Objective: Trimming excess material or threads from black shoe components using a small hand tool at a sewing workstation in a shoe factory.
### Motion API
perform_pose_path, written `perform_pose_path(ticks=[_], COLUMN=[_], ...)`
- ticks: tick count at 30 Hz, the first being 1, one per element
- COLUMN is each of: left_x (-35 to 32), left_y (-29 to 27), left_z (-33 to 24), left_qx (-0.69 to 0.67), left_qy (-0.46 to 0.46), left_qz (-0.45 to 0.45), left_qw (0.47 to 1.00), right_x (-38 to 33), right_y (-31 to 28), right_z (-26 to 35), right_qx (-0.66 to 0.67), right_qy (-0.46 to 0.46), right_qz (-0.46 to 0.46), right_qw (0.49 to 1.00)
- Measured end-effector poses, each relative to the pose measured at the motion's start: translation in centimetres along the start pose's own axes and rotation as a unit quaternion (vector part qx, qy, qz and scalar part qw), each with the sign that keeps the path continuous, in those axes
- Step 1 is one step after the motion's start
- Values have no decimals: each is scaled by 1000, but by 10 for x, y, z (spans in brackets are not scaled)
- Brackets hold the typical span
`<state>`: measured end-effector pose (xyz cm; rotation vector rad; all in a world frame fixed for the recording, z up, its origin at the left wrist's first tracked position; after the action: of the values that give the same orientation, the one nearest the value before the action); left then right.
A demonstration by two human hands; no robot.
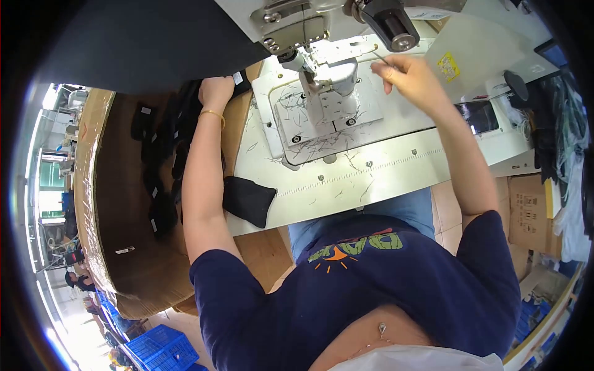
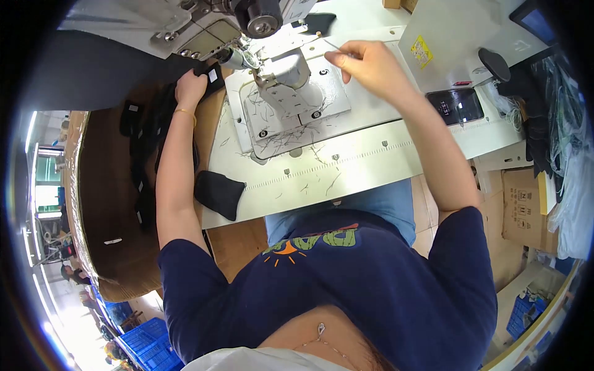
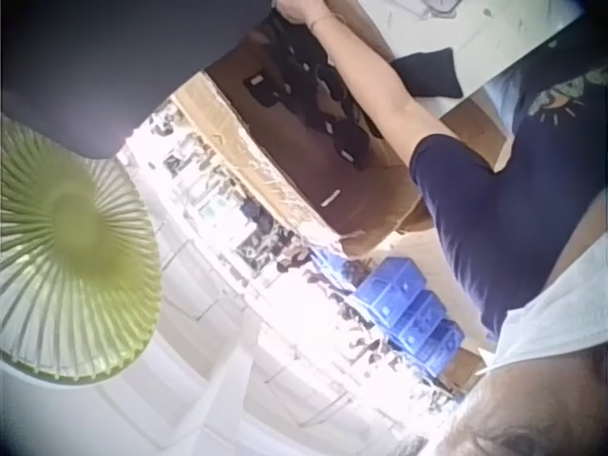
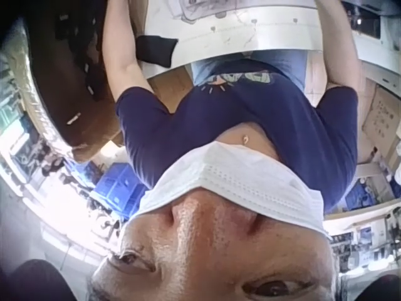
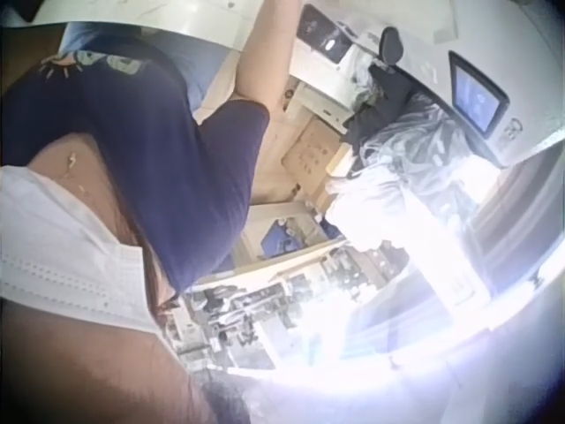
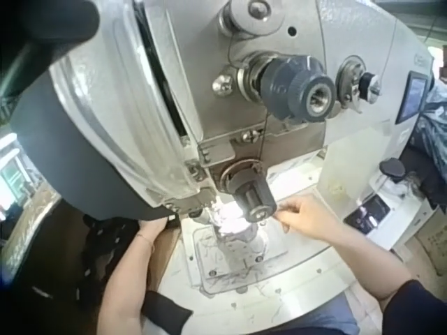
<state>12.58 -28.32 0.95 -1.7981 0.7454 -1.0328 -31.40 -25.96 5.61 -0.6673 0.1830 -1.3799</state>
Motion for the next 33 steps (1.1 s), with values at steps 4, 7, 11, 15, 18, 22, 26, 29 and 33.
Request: perform_pose_path(ticks=[4,7,11,15,18,22,26,29,33], left_x=[-46,-146,-240,-215,-157,-130,-111,-105,-87], left_y=[-28,-69,-69,-90,-119,-113,-90,-84,-69], left_z=[-10,-87,-110,-121,-137,-158,-146,-141,-117], left_qx=[-557,-754,-765,-748,-589,-610,-619,-582,-522], left_qy=[-168,-146,-215,-137,48,-4,-131,-151,-198], left_qz=[19,157,261,192,187,293,296,293,239], left_qw=[813,621,548,621,785,736,715,744,794], right_x=[-44,-77,-97,-107,-94,-72,-59,-62,-64], right_y=[10,29,57,43,41,39,46,46,49], right_z=[5,42,69,82,86,86,81,83,84], right_qx=[110,111,185,157,198,248,346,368,360], right_qy=[26,-161,-194,-226,-174,-61,38,58,31], right_qz=[-24,-21,-60,-59,-34,-32,2,7,-31], right_qw=[993,980,962,960,964,966,937,928,932])
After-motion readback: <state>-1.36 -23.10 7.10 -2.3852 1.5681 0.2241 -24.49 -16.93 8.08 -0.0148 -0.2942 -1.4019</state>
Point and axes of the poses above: each hand's wrist, its own x-axis towards the middle knuckle, its own y-axis out of the palm, z = x × y, the point moved 8 cm from there along x, towards the middle knuckle, and after that the axes turned 11 degrees about -z, right-handed, at the moved point
